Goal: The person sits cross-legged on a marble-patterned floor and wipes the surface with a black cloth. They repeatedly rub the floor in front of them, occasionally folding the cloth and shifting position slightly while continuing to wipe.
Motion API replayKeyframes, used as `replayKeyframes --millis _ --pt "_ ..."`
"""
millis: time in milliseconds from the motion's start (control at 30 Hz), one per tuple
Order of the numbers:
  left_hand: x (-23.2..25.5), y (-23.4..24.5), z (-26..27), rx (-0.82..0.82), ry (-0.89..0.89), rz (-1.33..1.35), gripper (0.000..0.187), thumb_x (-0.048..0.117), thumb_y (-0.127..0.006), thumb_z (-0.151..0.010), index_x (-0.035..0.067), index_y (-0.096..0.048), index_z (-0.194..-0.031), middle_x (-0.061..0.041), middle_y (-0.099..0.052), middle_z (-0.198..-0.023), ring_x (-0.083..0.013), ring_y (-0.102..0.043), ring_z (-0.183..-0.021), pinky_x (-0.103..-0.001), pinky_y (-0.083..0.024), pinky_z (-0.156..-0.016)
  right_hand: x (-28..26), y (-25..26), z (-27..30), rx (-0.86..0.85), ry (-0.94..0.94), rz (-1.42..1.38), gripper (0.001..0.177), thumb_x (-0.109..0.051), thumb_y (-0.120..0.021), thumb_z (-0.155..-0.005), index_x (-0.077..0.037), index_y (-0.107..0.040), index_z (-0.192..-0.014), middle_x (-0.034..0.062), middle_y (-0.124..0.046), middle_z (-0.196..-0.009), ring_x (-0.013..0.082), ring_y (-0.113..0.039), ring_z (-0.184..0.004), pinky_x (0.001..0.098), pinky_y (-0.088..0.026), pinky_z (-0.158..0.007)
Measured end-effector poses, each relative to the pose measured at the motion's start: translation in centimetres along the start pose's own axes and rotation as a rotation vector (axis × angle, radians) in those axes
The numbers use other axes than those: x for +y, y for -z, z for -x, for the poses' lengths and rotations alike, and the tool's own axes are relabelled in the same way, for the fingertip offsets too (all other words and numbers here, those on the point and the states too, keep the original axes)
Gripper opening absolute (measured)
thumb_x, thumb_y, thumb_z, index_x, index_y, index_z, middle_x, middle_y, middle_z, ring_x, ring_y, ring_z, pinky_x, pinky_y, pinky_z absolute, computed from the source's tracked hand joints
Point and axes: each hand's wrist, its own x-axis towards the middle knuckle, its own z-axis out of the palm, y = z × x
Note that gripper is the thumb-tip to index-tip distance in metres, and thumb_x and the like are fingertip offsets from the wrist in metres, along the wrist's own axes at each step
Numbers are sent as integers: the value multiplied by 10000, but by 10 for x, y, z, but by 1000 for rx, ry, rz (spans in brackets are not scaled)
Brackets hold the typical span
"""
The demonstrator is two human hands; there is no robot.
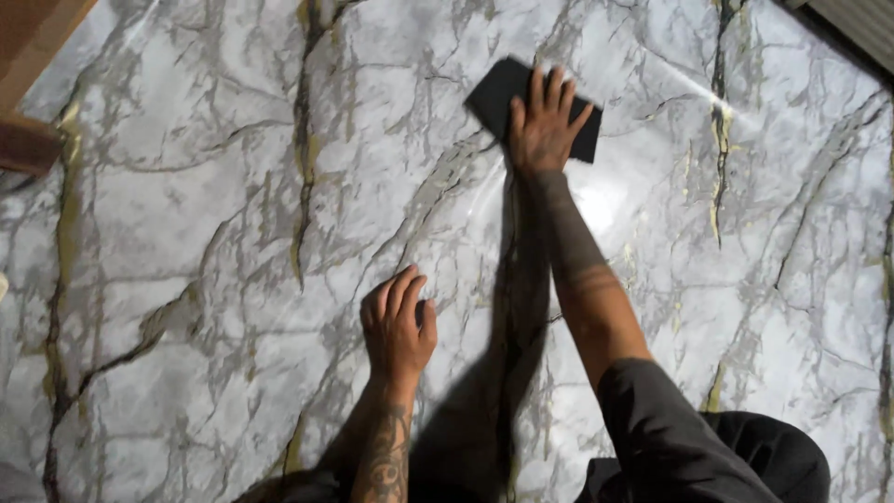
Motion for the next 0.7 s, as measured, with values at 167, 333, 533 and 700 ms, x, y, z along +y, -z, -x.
replayKeyframes --millis 167,333,533,700 --pt "0 -14 2 -6 -12 -49 313 306 -560 -980 169 -718 -1214 5 -669 -1380 -238 -600 -1242 -443 -423 -1000 85 -48 -80 -38 14 -124 605 -565 -328 -1164 -253 -225 -1673 58 -155 -1712 338 -140 -1579 714 -90 -1207" --pt "-2 -22 12 -39 -2 -90 316 281 -590 -952 184 -729 -1219 9 -686 -1366 -257 -605 -1224 -446 -419 -1022 199 -30 -71 -176 -63 -121 614 -474 -457 -1123 -194 -320 -1652 91 -185 -1688 370 -178 -1543 725 -106 -1160" --pt "2 -24 10 32 -30 -78 306 212 -625 -930 166 -746 -1207 3 -682 -1392 -238 -609 -1256 -433 -428 -1014 423 -50 31 -41 -268 -43 611 -485 -440 -1088 -127 -419 -1583 196 -375 -1615 301 -249 -1485 677 -150 -1062" --pt "-8 -25 15 139 -123 -97 299 229 -680 -864 205 -743 -1156 42 -709 -1306 -196 -642 -1181 -402 -466 -951 535 -6 167 -369 -516 -49 666 -686 -168 -1114 -344 -44 -1672 143 -113 -1717 375 -126 -1570 834 -163 -1115"
